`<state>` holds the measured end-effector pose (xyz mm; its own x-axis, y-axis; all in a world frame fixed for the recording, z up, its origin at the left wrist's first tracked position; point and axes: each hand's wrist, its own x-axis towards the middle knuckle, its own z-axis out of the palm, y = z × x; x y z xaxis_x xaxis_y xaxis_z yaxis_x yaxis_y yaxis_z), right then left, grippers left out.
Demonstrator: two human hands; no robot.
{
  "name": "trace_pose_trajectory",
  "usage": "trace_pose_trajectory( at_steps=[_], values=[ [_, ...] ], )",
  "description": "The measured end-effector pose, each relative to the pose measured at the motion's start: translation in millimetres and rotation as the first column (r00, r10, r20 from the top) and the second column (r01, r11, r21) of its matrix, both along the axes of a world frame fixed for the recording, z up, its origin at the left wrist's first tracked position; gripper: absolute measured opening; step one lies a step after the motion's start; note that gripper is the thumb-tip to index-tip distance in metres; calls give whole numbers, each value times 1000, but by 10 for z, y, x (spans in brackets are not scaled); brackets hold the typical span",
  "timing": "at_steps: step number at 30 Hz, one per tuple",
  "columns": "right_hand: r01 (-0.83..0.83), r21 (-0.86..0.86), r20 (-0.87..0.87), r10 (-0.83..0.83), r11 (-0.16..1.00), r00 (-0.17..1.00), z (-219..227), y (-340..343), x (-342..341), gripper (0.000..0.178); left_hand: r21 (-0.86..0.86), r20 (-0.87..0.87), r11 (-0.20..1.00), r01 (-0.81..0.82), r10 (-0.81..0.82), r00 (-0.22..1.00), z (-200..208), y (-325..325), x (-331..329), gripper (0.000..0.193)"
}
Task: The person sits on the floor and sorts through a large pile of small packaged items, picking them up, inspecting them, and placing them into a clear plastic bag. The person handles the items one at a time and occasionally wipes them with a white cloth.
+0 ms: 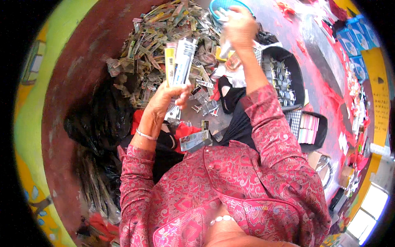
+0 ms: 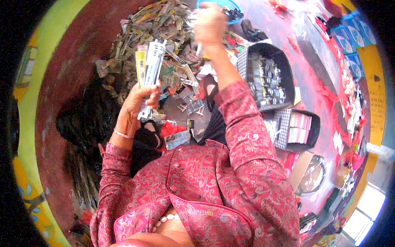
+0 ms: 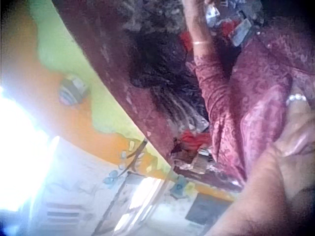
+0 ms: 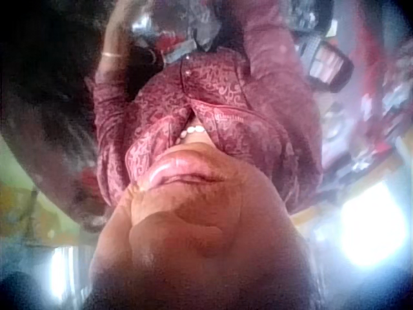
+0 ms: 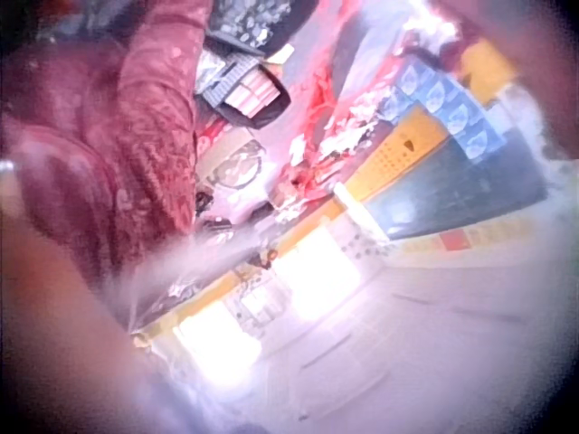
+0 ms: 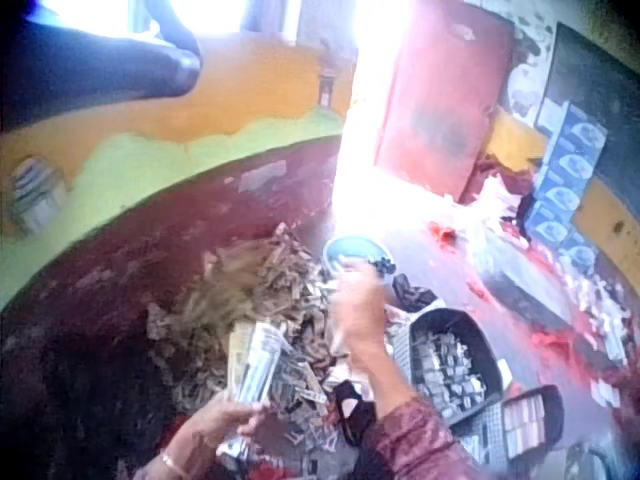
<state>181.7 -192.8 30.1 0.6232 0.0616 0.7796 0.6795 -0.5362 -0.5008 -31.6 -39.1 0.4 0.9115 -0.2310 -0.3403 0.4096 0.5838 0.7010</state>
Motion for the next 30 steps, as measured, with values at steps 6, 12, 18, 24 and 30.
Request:
trace_pose_trajectory(
  at_steps=[6, 12, 18, 24, 30],
  values=[
    [-487, 405, -714, 601, 773, 359, -94, -88, -277, 34, -414, 76, 896, -160, 209, 975, -66, 79, 119, 22],
    [-684, 306, -919, 393, 663, -31, -50, 251, -880, 44, -295, 40, 851, -435, 466, 884, -147, 207, 197, 19],
    [-862, -3, -879, 410, 506, 244, -46, 379, -1087, 60, -60, -29, 915, -400, 399, 917, -203, 2, 138, 36],
    [-676, 507, -838, 489, 534, -243, -21, 304, -1175, 36, 19, 11, 951, -307, 307, 952, -143, 70, 110, 37],
    [-424, 795, -606, 548, 434, -577, -138, 342, -1183, 22, -249, 278, 944, -215, 282, 918, 66, 181, 217, 76]
  ],
)
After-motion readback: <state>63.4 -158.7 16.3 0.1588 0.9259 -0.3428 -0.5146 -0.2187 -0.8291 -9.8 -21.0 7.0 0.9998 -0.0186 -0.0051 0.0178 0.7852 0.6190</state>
